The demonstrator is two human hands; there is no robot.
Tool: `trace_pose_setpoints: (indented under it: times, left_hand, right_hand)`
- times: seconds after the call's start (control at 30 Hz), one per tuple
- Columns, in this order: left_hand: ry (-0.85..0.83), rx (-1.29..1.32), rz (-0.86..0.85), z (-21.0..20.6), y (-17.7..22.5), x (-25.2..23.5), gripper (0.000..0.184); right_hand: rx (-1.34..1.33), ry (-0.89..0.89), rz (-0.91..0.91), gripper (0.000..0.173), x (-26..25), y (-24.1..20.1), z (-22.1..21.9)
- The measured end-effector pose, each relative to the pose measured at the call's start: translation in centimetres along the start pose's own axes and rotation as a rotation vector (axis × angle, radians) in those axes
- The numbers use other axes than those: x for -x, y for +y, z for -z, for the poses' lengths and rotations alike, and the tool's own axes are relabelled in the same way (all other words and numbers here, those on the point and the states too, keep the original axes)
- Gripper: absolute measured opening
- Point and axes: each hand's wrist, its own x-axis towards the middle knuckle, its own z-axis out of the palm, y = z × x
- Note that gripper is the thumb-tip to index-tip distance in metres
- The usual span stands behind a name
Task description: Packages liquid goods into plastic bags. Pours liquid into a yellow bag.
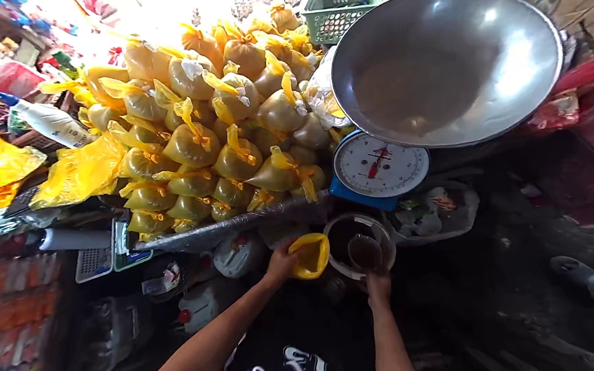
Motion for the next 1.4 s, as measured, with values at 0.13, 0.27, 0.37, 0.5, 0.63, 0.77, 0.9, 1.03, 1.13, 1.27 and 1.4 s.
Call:
trace_pose_setpoints:
  times: [0.13, 0.27, 0.37, 0.5, 0.63, 0.77, 0.9, 1.03, 1.13, 1.27, 1.4]
  left_hand:
    - [-0.087, -0.166, -0.037, 2.5, -1.4, 1.1, 0.057]
    - [0.064, -0.699, 0.037, 4.3, -2.6, 2.8, 0.033]
    - [0.115, -0.736, 0.049, 5.0, -2.8, 3.9, 0.030]
    - [0.198, -0.679, 0.015, 5.9, -3.8, 3.9, 0.035]
    - [0.178, -0.524, -0.022, 6.0, -3.8, 2.9, 0.056]
    - [0.255, -0.271, -0.223, 5.9, -2.1, 2.7, 0.026]
    - [0.348, -0.182, -0.339, 6.5, 1.2, 1.4, 0.017]
    - [0.228, -0.142, -0.243, 8.4, 4.5, -0.6, 0.044]
    - [0.116, -0.046, -0.238, 9.3, 5.9, -2.3, 0.036]
    - [0.145, -0.036, -0.269, 9.5, 7.6, -3.5, 0.026]
    - [0.142, -0.244, -0.310, 8.7, 9.8, -4.8, 0.038]
  right_hand:
    - [0.737, 0.074, -0.049, 0.075, -10.3, 8.9, 1.1]
    - [1.029, 0.050, 0.003, 0.061, -10.3, 9.6, -0.1]
    - [1.065, 0.190, -0.024, 0.051, -10.4, 10.0, -0.2]
    - [1.011, 0.046, 0.087, 0.053, -11.0, 10.7, 2.4]
    - [0.991, 0.119, 0.291, 0.053, -11.8, 12.2, 3.0]
    - [0.656, 0.221, 0.347, 0.052, -10.4, 10.3, 0.5]
    - [0.341, 0.256, 0.332, 0.041, -7.3, 5.4, 1.0]
    - [0.101, 0.206, 0.443, 0.030, -2.1, 0.5, 3.0]
    - [-0.109, 0.138, 0.611, 0.024, 3.8, -4.1, 5.0]
    - [-0.351, -0.059, 0.788, 0.034, 11.3, -9.4, 8.0]
    - [-0.446, -0.109, 0.983, 0.039, 16.9, -14.0, 9.6]
